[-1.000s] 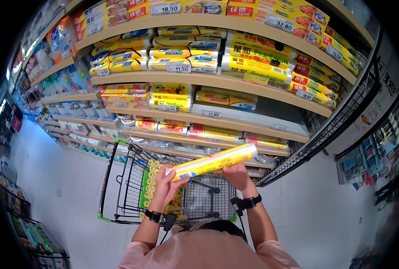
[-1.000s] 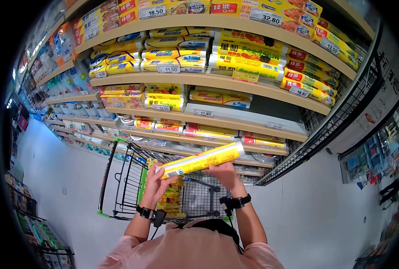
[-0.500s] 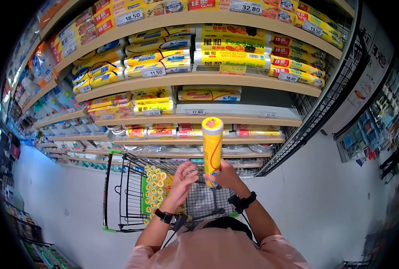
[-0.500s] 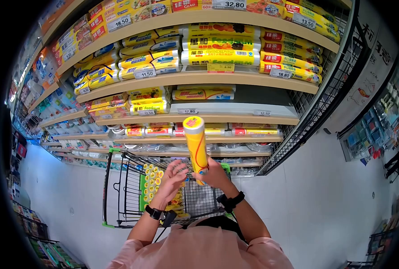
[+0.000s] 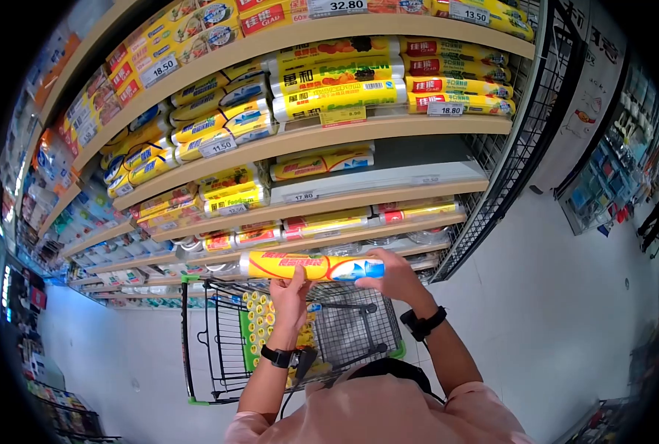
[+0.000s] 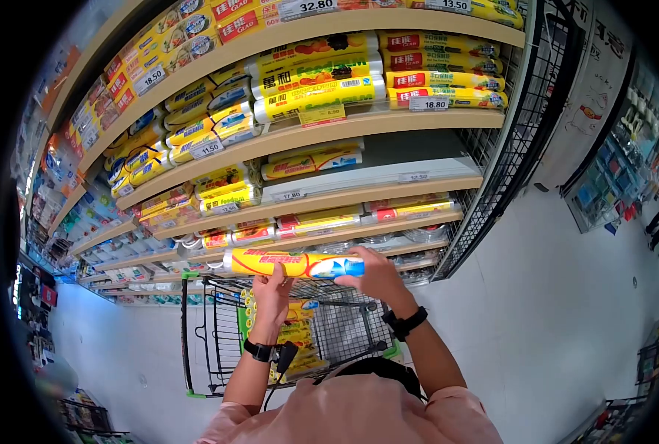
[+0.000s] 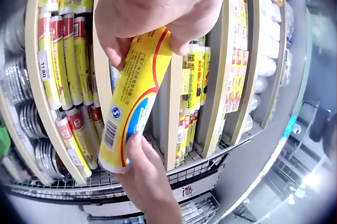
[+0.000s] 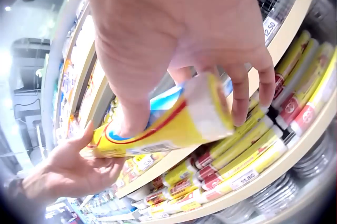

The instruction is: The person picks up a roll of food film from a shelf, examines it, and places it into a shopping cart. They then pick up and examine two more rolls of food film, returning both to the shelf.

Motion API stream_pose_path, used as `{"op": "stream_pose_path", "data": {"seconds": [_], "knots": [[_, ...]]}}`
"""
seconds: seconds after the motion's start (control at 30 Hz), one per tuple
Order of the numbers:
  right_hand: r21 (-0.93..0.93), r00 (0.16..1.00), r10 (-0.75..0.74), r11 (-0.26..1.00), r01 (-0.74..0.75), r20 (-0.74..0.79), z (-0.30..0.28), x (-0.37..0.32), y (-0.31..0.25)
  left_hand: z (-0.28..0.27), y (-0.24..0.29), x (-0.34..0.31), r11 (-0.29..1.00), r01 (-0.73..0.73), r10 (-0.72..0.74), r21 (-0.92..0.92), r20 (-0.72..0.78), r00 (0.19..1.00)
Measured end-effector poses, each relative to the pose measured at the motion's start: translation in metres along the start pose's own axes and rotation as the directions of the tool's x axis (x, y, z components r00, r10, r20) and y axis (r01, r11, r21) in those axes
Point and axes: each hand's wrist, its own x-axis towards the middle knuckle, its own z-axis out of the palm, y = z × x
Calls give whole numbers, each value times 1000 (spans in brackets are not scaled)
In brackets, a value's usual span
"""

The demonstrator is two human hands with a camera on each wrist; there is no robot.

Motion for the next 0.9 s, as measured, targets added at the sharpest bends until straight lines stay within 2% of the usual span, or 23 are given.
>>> {"op": "stream_pose_path", "data": {"seconds": [0.03, 0.07, 0.1, 0.13, 0.17, 0.23, 0.27, 0.3, 0.33, 0.37, 0.4, 0.43, 0.6, 0.7, 0.8, 0.9], "knots": [[-28, 988, -144, 989, 142, -60, -6, 5, 11, 3, 4, 8, 999, -6, 7, -37, 16, 1000], [221, 1000, -8, 975, 10, -11, -10, 10, 20, 8, 7, 14, 997, -12, 14, -75, 28, 999], [448, 991, 112, 884, -132, 71, -17, 18, 22, 16, 13, 19, 996, -28, 33, -88, 49, 998], [635, 962, 207, 723, -272, 176, -25, 27, 22, 23, 16, 25, 992, -10, 20, -129, 74, 997], [649, 971, 158, 722, -238, 180, -35, 36, 20, 30, 18, 34, 986, 9, 9, -169, 100, 995], [671, 991, 104, 729, -137, 89, -37, 59, 36, 46, 25, 50, 980, 47, -14, -193, 167, 986], [678, 996, 78, 730, -86, 42, -38, 68, 44, 50, 28, 61, 972, 122, -81, -200, 202, 976], [648, 996, 82, 761, -34, -44, -42, 76, 40, 51, 32, 73, 974, 154, -116, -169, 217, 969], [645, 995, 77, 764, -17, -66, -45, 85, 43, 54, 35, 83, 973, 184, -150, -137, 229, 962], [642, 994, 71, 767, 1, -87, -47, 95, 49, 61, 35, 91, 986, 144, -133, -80, 129, 983], [639, 992, 64, 769, 20, -109, -47, 107, 55, 60, 32, 104, 993, 111, -104, -49, 118, 987], [548, 980, 24, 832, 88, -195, -45, 118, 63, 55, 27, 121, 997, 79, -76, -17, 109, 991], [399, 963, 61, 916, 50, -262, -48, 159, 64, 64, 34, 156, 995, -25, 20, 94, 55, 998], [231, 961, 67, 973, -3, -269, -52, 172, 50, 54, 38, 171, 993, 12, -18, 115, 51, 999], [261, 962, 101, 965, -33, -254, -41, 193, 61, 53, 38, 170, 991, 20, -21, 133, 2, 1000], [9, 972, 75, 997, -74, -223, -40, 210, 68, 52, 41, 163, 986, 1, -1, 166, -2, 1000]]}}
